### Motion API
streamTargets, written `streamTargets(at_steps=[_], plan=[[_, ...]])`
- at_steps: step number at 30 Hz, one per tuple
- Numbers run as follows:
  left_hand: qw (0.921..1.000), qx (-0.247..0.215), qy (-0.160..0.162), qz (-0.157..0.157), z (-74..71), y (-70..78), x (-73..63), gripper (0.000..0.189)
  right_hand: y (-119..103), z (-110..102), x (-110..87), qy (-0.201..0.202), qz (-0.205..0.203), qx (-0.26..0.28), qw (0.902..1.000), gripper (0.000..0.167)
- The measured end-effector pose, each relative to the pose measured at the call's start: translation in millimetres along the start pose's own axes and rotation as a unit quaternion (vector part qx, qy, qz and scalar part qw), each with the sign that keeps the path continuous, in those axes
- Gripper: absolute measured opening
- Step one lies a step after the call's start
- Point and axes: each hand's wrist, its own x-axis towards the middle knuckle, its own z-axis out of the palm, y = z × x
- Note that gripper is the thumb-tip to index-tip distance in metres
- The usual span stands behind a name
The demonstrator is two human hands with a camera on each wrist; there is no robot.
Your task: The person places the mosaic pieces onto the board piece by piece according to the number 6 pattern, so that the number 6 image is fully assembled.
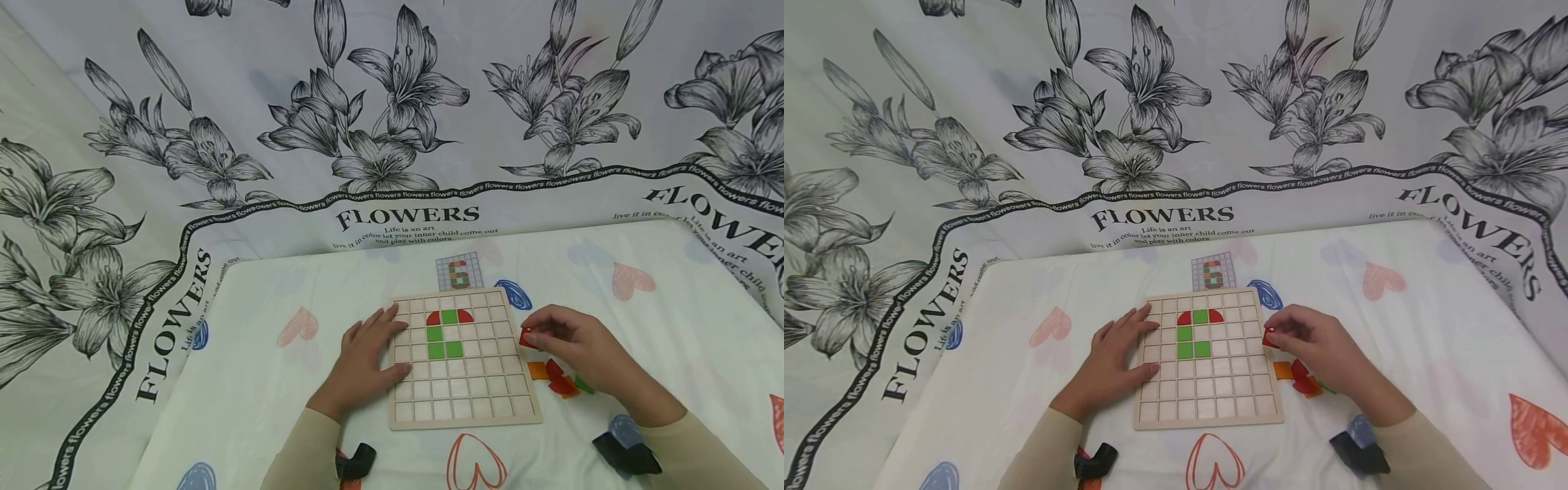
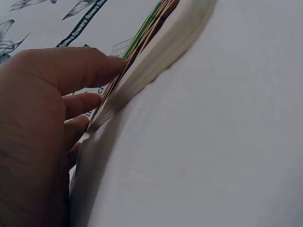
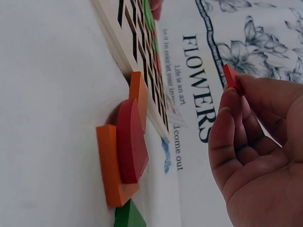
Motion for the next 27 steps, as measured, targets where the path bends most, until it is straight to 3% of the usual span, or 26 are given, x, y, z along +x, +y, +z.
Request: streamTargets(at_steps=[27], plan=[[1.0,-0.003,-0.006,0.002,-2.1,0.6,0.6,0.067,-26,19,23.4,-0.034,-0.015,0.032,0.9988,0.018]])
